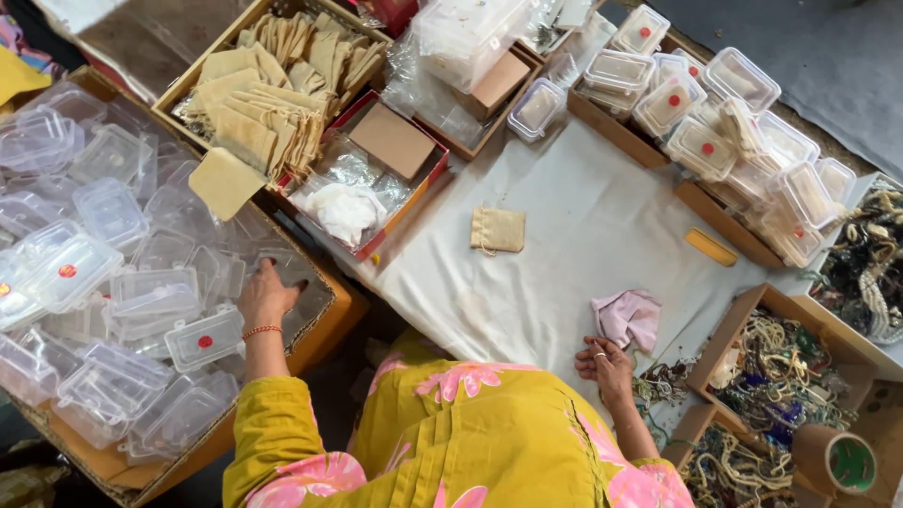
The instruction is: Packaging various jewelry items into small plastic containers and cloth pouches.
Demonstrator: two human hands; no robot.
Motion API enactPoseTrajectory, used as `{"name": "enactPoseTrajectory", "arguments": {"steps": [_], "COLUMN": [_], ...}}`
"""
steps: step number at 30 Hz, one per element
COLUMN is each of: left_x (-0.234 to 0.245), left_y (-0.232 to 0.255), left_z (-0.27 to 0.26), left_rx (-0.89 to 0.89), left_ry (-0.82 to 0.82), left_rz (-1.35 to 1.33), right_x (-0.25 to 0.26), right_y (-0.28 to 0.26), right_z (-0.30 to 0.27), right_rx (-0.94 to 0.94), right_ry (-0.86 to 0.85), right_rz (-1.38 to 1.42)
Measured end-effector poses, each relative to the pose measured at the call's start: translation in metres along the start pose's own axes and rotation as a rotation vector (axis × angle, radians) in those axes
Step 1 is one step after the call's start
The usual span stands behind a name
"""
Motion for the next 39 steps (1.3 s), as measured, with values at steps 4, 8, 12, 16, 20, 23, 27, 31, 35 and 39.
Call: {"name": "enactPoseTrajectory", "arguments": {"steps": [4, 8, 12, 16, 20, 23, 27, 31, 35, 39], "left_x": [0.006, 0.015, 0.088, 0.136, 0.181, 0.189, 0.162, 0.109, 0.080, 0.022], "left_y": [-0.007, -0.023, -0.010, 0.000, 0.051, 0.110, 0.199, 0.268, 0.325, 0.361], "left_z": [0.014, 0.035, -0.004, -0.034, -0.076, -0.106, -0.142, -0.168, -0.233, -0.268], "left_rx": [0.051, 0.083, 0.139, 0.107, -0.162, -0.385, -0.624, -0.710, -1.012, -1.062], "left_ry": [0.077, 0.118, 0.264, 0.422, 0.547, 0.484, 0.155, -0.017, -0.054, -0.277], "left_rz": [-0.007, -0.010, -0.129, -0.198, -0.293, -0.418, -0.591, -0.575, -0.711, -0.564], "right_x": [-0.001, -0.002, -0.002, 0.000, -0.001, 0.000, -0.003, 0.001, 0.000, -0.001], "right_y": [-0.002, -0.006, -0.006, -0.001, -0.002, -0.003, -0.003, 0.001, 0.000, -0.003], "right_z": [-0.002, -0.007, -0.005, -0.003, -0.004, -0.005, -0.005, -0.005, -0.005, -0.008], "right_rx": [0.005, -0.011, -0.026, -0.029, -0.026, -0.027, -0.025, -0.016, 0.007, 0.024], "right_ry": [0.007, 0.025, 0.029, 0.029, 0.032, 0.035, 0.039, 0.051, 0.054, 0.066], "right_rz": [0.003, -0.024, -0.013, -0.002, -0.014, -0.025, -0.032, -0.027, -0.036, -0.037]}}
Point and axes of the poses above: each hand's wrist, its own z-axis towards the middle knuckle, its own x-axis out of the back of the hand, y = z × x, the point moved 9 cm from there along z, towards the middle knuckle, and after that the axes turned 8 degrees about x, right-handed, at the moved point
